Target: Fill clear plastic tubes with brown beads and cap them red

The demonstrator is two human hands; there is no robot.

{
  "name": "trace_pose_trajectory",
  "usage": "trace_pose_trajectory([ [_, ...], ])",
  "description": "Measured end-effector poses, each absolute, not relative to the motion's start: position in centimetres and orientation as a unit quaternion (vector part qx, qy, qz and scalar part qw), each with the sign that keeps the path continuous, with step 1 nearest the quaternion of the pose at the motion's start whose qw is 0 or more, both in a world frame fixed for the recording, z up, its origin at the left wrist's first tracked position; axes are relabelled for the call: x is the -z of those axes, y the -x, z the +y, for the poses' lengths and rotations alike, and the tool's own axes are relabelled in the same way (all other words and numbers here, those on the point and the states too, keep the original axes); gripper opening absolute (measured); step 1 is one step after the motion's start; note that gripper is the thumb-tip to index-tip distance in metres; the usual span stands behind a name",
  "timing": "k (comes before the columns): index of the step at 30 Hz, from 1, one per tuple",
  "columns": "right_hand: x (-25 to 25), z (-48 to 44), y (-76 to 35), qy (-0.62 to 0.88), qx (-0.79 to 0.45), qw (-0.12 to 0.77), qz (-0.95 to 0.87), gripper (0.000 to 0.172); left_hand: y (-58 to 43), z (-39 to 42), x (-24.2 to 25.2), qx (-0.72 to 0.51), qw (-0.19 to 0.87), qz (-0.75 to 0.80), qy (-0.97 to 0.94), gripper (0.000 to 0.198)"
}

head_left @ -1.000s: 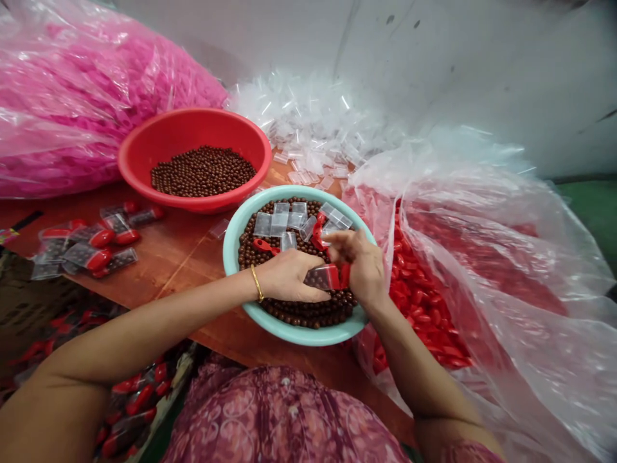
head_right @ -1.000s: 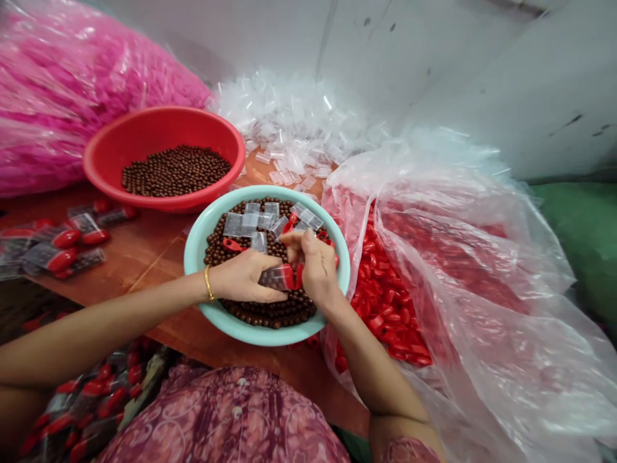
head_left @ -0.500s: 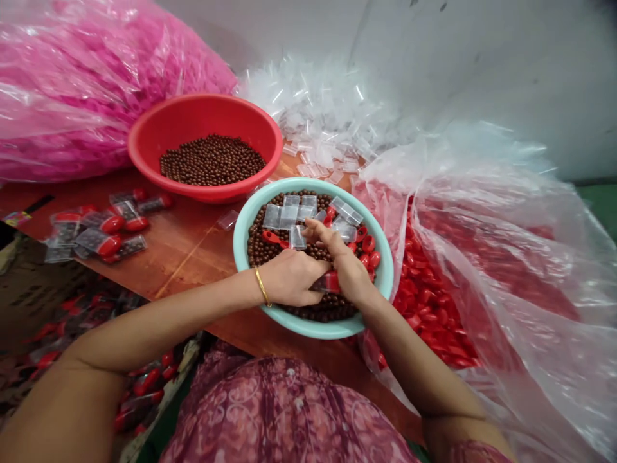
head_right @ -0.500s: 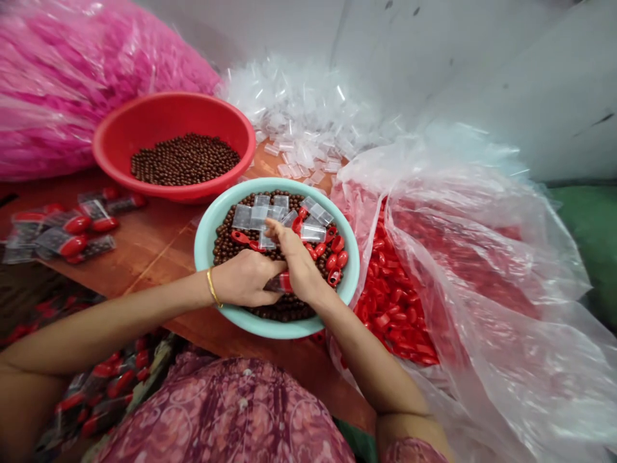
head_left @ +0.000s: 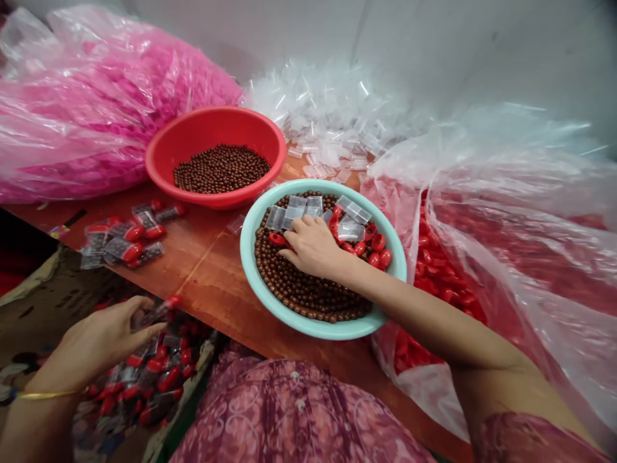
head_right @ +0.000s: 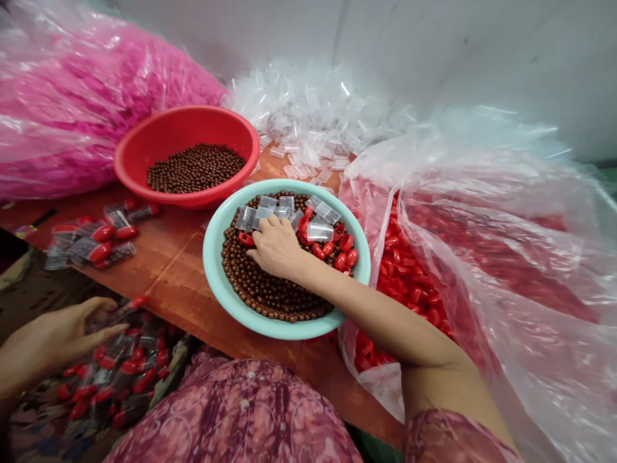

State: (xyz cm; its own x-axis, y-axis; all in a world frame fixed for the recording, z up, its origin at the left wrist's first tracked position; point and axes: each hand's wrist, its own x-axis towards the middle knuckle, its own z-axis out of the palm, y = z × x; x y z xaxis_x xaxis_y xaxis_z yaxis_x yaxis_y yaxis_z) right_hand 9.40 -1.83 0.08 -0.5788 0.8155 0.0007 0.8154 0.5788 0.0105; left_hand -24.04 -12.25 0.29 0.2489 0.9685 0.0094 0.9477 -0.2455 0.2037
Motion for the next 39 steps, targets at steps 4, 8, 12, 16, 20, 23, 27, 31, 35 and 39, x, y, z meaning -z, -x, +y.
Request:
trace_pose_trajectory([
  [4, 0.4, -2.2, -8.7, -0.410, -0.021, 0.024, 0.912, 0.026, 22.5, -11.1, -1.1, -0.127, -0.009, 0.580, -0.804, 0.017],
  [8, -1.1, -4.8, -10.6, -0.410, 0.046, 0.025, 0.910, 0.016, 16.8, -8.0, -3.8, -0.164, -0.056, 0.454, -0.874, 0.018],
  [12, -1.2, -7.4, -14.2, -0.522, 0.177, -0.065, 0.832, 0.011, 11.2, -2.7, -4.7, -0.064, -0.100, 0.321, -0.939, 0.023],
  [16, 0.6, -8.4, -16.7, -0.547, 0.344, -0.237, 0.725, 0.015, 7.8, 3.5, -3.3, 0.034, -0.107, 0.222, -0.968, 0.019],
  [20, 1.3, -8.4, -17.0, -0.517, 0.432, -0.310, 0.671, 0.015, 6.3, 6.1, -2.9, 0.115, -0.118, 0.192, -0.967, 0.019],
  [23, 0.9, -8.3, -16.8, -0.517, 0.437, -0.350, 0.647, 0.014, 6.1, 4.8, -3.9, 0.120, -0.121, 0.180, -0.969, 0.018],
  [27, 0.3, -8.4, -16.8, -0.521, 0.441, -0.444, 0.580, 0.010, 5.4, 0.8, -4.3, 0.169, -0.064, 0.181, -0.967, 0.019],
  [31, 0.2, -8.6, -16.8, -0.525, 0.430, -0.516, 0.522, 0.007, 2.8, -1.8, -2.2, 0.182, 0.029, 0.202, -0.962, 0.015],
  [35, 0.3, -8.8, -16.8, -0.515, 0.443, -0.541, 0.495, 0.006, -0.7, -1.6, 0.2, 0.157, 0.090, 0.277, -0.944, 0.015],
  [39, 0.3, -8.8, -16.9, -0.513, 0.453, -0.556, 0.472, 0.006, -2.3, -0.4, 1.3, 0.077, 0.212, 0.373, -0.900, 0.021],
])
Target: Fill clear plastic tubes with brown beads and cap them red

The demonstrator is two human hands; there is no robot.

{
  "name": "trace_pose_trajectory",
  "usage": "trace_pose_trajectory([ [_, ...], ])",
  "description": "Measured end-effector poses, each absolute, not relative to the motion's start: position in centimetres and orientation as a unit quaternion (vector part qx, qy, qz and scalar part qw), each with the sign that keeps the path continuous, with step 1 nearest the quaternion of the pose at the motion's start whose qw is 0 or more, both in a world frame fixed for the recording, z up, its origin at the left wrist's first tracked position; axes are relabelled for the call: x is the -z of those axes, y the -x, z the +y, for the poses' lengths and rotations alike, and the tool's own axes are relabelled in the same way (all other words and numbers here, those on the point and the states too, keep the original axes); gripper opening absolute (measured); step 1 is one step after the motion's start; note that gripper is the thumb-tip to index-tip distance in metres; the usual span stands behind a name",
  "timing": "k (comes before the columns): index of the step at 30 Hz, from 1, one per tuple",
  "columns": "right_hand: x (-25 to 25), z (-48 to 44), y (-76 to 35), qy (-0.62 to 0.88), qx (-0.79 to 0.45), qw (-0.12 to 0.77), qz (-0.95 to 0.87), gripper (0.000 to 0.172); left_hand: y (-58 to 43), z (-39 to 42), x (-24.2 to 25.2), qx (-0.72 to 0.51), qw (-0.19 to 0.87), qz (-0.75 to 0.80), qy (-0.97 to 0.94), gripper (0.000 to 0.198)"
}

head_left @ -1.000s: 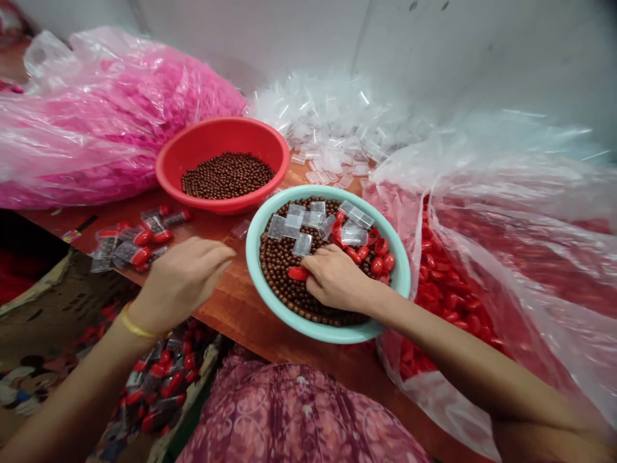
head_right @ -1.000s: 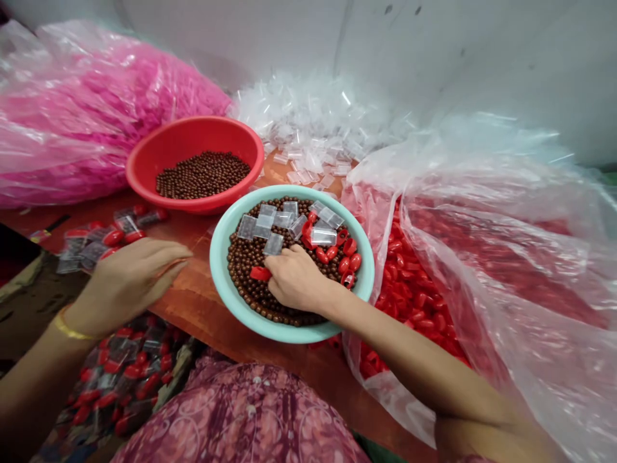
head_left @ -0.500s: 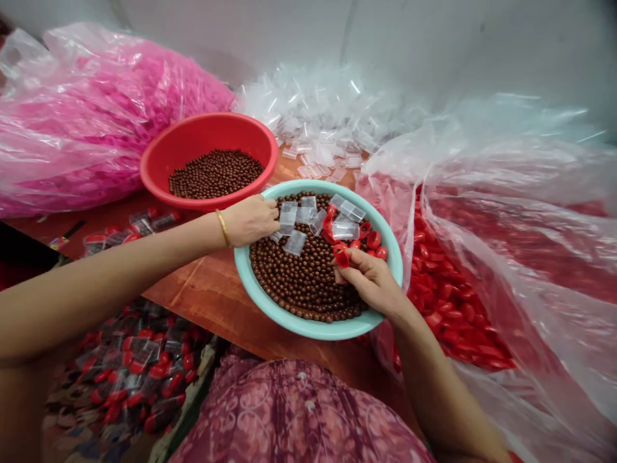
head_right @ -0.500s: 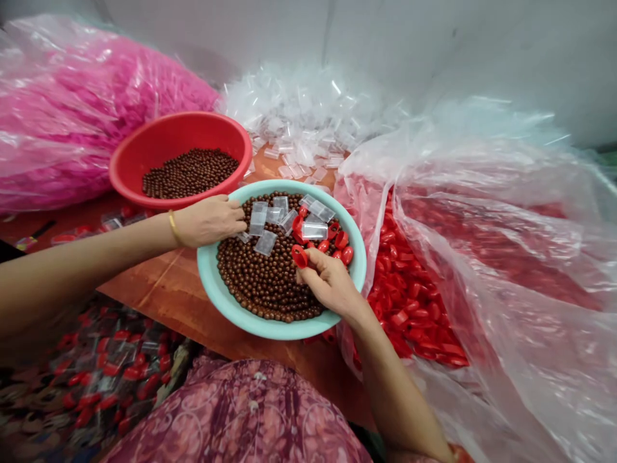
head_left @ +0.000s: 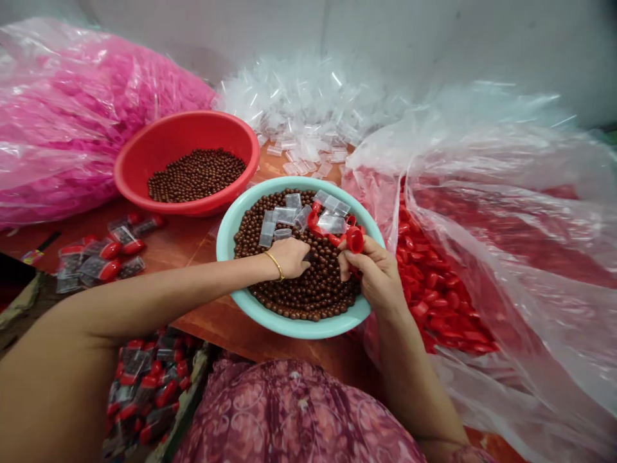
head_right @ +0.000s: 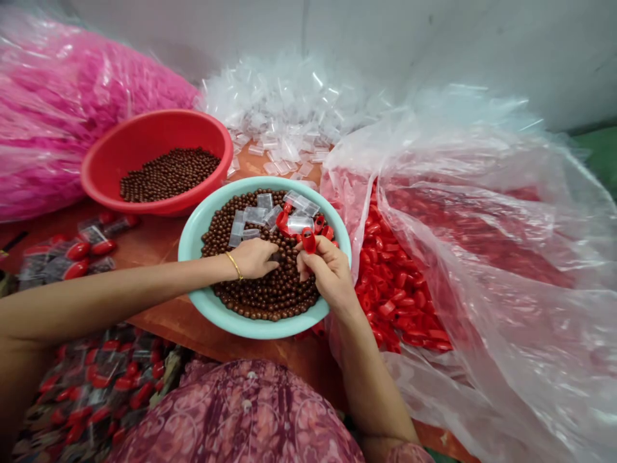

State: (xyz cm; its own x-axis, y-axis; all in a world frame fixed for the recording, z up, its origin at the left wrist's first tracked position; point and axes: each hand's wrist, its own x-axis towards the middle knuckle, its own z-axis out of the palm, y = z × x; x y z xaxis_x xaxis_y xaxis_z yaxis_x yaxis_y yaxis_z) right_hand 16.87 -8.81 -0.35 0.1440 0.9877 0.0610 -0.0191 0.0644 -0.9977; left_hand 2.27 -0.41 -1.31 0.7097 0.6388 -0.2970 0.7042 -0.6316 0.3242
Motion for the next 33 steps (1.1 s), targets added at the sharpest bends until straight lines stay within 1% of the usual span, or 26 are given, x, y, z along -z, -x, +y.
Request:
trace_pose_trajectory([
  [3, 0.4, -8.7, -16.9, 0.522, -0.442, 0.573, -0.451, 0.008, -1.8, 0.2, 1.2, -0.002, 0.382, 0.379, -0.843, 0.016],
  [6, 0.6, -8.6, -17.1, 0.524, -0.439, 0.584, -0.437, 0.010, -0.6, 0.1, 0.6, -0.089, 0.563, 0.335, -0.750, 0.016],
  [8, 0.6, -8.5, -17.2, 0.522, -0.442, 0.587, -0.433, 0.014, -0.1, -0.3, 0.0, -0.130, 0.635, 0.307, -0.697, 0.020],
  [11, 0.7, -8.5, -17.2, 0.512, -0.444, 0.591, -0.437, 0.022, 0.1, -1.1, -0.6, -0.155, 0.680, 0.291, -0.655, 0.018],
  [14, 0.8, -8.6, -17.2, 0.514, -0.423, 0.596, -0.449, 0.028, -0.2, -1.7, -0.9, -0.169, 0.704, 0.269, -0.635, 0.018],
  [18, 1.2, -8.5, -17.2, 0.529, -0.400, 0.598, -0.451, 0.027, -0.2, -1.8, -0.7, -0.171, 0.727, 0.245, -0.618, 0.017],
  [24, 1.3, -8.2, -17.2, 0.522, -0.425, 0.617, -0.407, 0.028, 0.8, -1.2, 0.3, -0.109, 0.742, 0.231, -0.620, 0.018],
  [28, 1.3, -8.1, -17.3, 0.528, -0.430, 0.614, -0.400, 0.027, 1.2, -0.6, 0.3, -0.042, 0.737, 0.213, -0.640, 0.022],
  [30, 1.4, -8.2, -17.3, 0.534, -0.429, 0.611, -0.398, 0.027, 1.3, -0.1, -0.1, 0.012, 0.699, 0.226, -0.679, 0.023],
  [31, 1.4, -8.2, -17.3, 0.535, -0.429, 0.609, -0.398, 0.027, 1.4, 0.1, -0.3, 0.048, 0.658, 0.242, -0.711, 0.022],
  [33, 1.4, -8.2, -17.2, 0.534, -0.430, 0.607, -0.402, 0.028, 1.3, 0.3, -0.7, 0.125, 0.517, 0.280, -0.799, 0.020],
])
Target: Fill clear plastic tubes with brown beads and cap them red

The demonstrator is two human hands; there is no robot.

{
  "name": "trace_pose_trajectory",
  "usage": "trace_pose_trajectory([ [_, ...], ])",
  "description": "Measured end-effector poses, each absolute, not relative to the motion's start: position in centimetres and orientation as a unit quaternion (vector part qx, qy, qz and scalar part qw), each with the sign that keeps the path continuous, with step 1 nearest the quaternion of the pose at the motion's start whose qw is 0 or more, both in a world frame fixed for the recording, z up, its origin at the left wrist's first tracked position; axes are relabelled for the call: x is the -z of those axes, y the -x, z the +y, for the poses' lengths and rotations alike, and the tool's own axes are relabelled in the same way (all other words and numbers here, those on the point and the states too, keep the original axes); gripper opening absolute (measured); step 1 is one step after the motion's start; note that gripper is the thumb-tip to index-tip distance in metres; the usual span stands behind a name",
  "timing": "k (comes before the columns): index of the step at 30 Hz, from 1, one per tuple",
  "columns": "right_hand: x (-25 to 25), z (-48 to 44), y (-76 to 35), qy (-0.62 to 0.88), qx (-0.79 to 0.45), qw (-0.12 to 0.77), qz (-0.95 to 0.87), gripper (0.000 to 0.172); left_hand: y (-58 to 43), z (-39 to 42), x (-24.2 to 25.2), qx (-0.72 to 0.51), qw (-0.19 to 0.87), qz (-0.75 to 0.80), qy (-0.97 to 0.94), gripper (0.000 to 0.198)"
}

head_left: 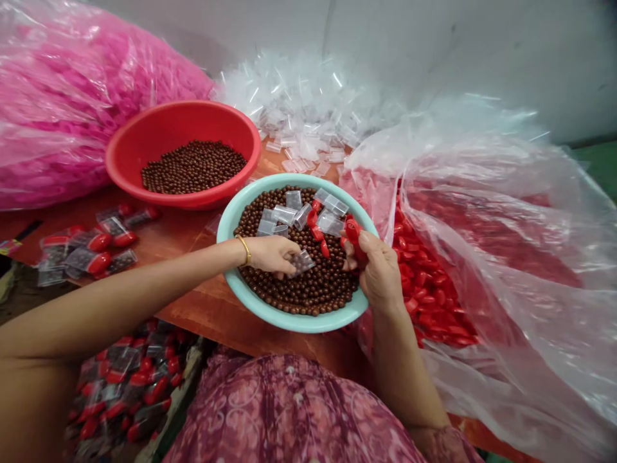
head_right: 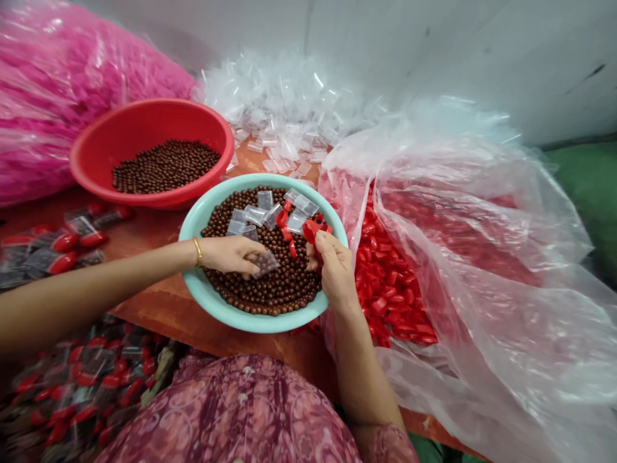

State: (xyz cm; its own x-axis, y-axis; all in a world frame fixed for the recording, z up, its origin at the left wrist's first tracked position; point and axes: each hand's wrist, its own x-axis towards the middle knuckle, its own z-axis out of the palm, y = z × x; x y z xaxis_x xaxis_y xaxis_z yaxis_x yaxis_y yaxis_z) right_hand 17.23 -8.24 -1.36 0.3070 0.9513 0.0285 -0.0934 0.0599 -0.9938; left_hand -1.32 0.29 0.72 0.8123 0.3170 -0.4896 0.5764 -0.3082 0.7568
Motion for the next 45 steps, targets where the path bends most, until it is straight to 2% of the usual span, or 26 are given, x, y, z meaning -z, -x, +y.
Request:
trace_pose_trajectory([
  [3, 1.3, -8.2, -17.2, 0.531, -0.430, 0.603, -0.411, 0.030, 0.5, 0.0, -0.9, 0.183, 0.283, 0.302, -0.892, 0.018],
  [6, 1.2, -8.2, -17.2, 0.533, -0.425, 0.602, -0.416, 0.030, -1.0, -0.5, -0.5, 0.179, 0.220, 0.297, -0.912, 0.020],
  [9, 1.3, -8.2, -17.2, 0.536, -0.421, 0.607, -0.409, 0.027, -2.1, -0.5, 0.0, 0.137, 0.272, 0.286, -0.909, 0.018],
  [15, 1.4, -8.3, -17.3, 0.519, -0.416, 0.625, -0.409, 0.028, -0.5, 0.7, 0.1, -0.055, 0.641, 0.216, -0.735, 0.019],
  [18, 1.3, -8.3, -17.4, 0.510, -0.418, 0.627, -0.415, 0.024, 0.4, 0.4, -0.5, -0.116, 0.730, 0.176, -0.650, 0.018],
  [21, 1.4, -8.5, -17.3, 0.507, -0.413, 0.627, -0.423, 0.018, 0.3, -0.4, -0.9, -0.146, 0.735, 0.173, -0.640, 0.016],
  [24, 1.4, -8.8, -17.1, 0.518, -0.383, 0.606, -0.466, 0.024, -0.2, -1.0, -0.8, -0.168, 0.728, 0.176, -0.641, 0.015],
  [28, 0.8, -9.4, -16.9, 0.551, -0.330, 0.552, -0.533, 0.035, -0.5, -1.2, -0.3, -0.165, 0.736, 0.169, -0.634, 0.017],
  [33, -0.2, -9.2, -16.8, 0.568, -0.239, 0.468, -0.633, 0.031, -0.1, -1.1, -0.2, -0.138, 0.718, 0.173, -0.660, 0.013],
  [36, 0.2, -8.9, -16.7, 0.552, -0.197, 0.461, -0.666, 0.033, 0.1, -1.2, -0.2, -0.135, 0.696, 0.179, -0.682, 0.018],
  [40, 1.0, -9.2, -16.6, 0.515, -0.116, 0.447, -0.722, 0.038, 0.2, -1.4, -0.2, -0.192, 0.624, 0.182, -0.735, 0.023],
  [45, 0.9, -10.3, -16.8, 0.500, -0.024, 0.368, -0.784, 0.045, 0.3, -1.7, -0.2, -0.177, 0.577, 0.191, -0.774, 0.023],
])
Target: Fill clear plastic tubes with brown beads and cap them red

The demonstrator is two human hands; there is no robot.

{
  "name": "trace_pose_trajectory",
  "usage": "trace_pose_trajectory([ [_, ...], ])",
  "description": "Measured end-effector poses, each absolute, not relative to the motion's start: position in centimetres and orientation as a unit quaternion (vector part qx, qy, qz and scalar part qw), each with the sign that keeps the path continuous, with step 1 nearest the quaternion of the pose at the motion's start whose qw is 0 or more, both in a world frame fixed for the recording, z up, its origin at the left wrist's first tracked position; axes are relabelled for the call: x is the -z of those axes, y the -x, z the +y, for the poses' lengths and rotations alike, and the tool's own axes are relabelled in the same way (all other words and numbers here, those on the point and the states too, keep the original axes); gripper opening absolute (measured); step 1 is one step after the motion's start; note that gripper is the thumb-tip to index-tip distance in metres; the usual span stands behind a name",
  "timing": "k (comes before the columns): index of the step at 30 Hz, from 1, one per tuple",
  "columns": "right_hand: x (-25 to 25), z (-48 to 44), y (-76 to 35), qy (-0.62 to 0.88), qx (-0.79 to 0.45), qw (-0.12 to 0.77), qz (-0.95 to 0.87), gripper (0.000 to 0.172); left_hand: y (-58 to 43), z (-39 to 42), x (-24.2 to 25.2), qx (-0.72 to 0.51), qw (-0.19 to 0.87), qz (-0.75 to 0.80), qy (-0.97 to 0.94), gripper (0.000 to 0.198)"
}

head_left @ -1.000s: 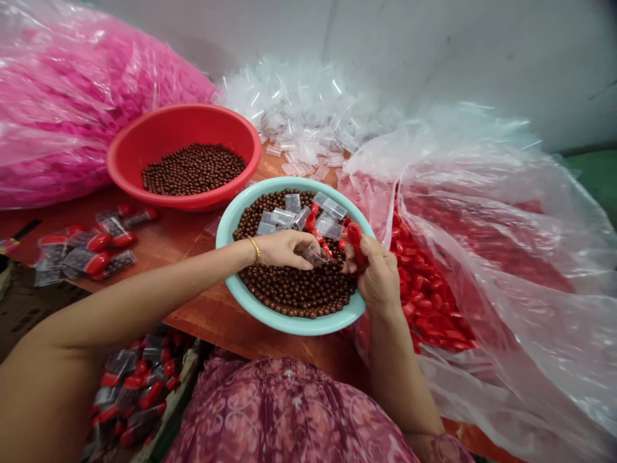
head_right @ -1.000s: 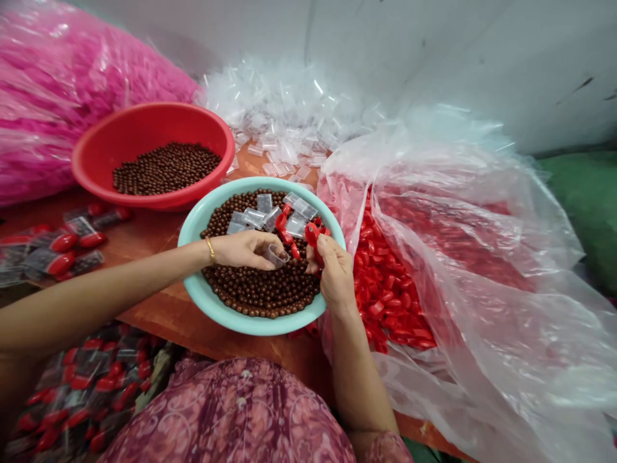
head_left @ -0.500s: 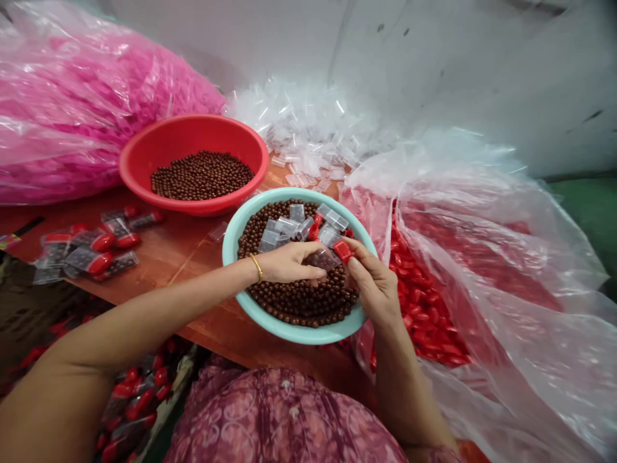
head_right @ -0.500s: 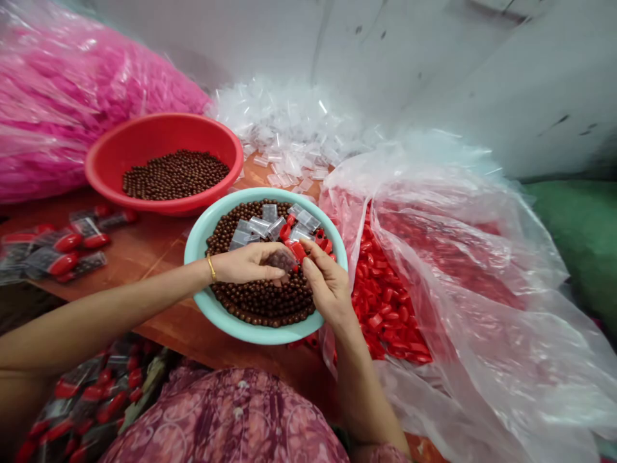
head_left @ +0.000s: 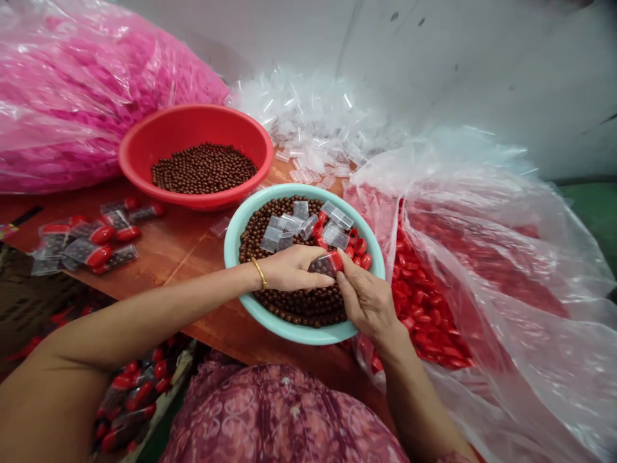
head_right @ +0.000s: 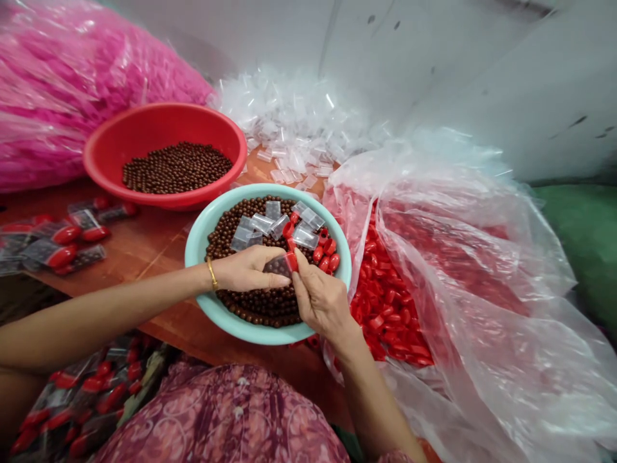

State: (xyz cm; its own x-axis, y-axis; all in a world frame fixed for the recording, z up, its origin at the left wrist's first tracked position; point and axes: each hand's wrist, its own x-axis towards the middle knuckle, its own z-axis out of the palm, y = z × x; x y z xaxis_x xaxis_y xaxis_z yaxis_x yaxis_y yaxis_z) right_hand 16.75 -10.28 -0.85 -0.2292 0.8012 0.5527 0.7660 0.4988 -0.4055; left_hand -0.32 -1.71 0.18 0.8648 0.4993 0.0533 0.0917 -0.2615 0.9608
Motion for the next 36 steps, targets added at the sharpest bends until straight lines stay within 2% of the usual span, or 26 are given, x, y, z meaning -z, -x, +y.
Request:
trace_pose_trajectory([
  [6, 0.1, -10.5, -16.8, 0.524, -0.087, 0.362, -0.766, 0.042, 0.2, -1.8, -0.4, -0.174, 0.578, 0.208, -0.770, 0.024],
  [10, -0.4, -9.6, -17.0, 0.555, -0.120, 0.428, -0.703, 0.033, 0.0, -1.8, -0.9, -0.153, 0.523, 0.215, -0.811, 0.027],
  [12, -0.6, -8.8, -16.5, 0.571, -0.164, 0.493, -0.635, 0.041, -0.1, -1.9, -1.1, -0.122, 0.482, 0.213, -0.841, 0.029],
  [14, -0.6, -7.9, -15.6, 0.572, -0.263, 0.530, -0.569, 0.051, -0.3, -2.1, -1.3, -0.102, 0.440, 0.205, -0.868, 0.030],
  [16, -0.4, -7.0, -14.6, 0.559, -0.363, 0.517, -0.538, 0.060, -0.4, -2.4, -1.3, -0.098, 0.401, 0.196, -0.890, 0.026],
  [18, -0.2, -6.4, -13.9, 0.554, -0.409, 0.484, -0.540, 0.065, -0.4, -2.7, -1.2, -0.096, 0.360, 0.189, -0.909, 0.024],
  [25, 0.4, -7.2, -13.8, 0.524, -0.386, 0.394, -0.649, 0.063, -0.2, -3.4, -0.4, -0.057, 0.226, 0.177, -0.956, 0.028],
  [28, 0.1, -7.3, -13.4, 0.513, -0.380, 0.406, -0.654, 0.067, -0.1, -3.6, -0.6, -0.056, 0.200, 0.175, -0.962, 0.025],
  [32, -1.0, -6.8, -14.7, 0.541, -0.382, 0.485, -0.571, 0.089, 1.9, -4.5, -2.7, -0.120, 0.216, 0.214, -0.945, 0.023],
  [34, -1.2, -6.8, -16.7, 0.572, -0.332, 0.518, -0.542, 0.079, 5.0, -5.4, -3.6, -0.157, 0.205, 0.264, -0.929, 0.024],
  [36, -1.0, -7.1, -19.1, 0.615, -0.250, 0.492, -0.563, 0.044, 9.9, -6.5, -3.6, -0.175, 0.185, 0.348, -0.902, 0.021],
])
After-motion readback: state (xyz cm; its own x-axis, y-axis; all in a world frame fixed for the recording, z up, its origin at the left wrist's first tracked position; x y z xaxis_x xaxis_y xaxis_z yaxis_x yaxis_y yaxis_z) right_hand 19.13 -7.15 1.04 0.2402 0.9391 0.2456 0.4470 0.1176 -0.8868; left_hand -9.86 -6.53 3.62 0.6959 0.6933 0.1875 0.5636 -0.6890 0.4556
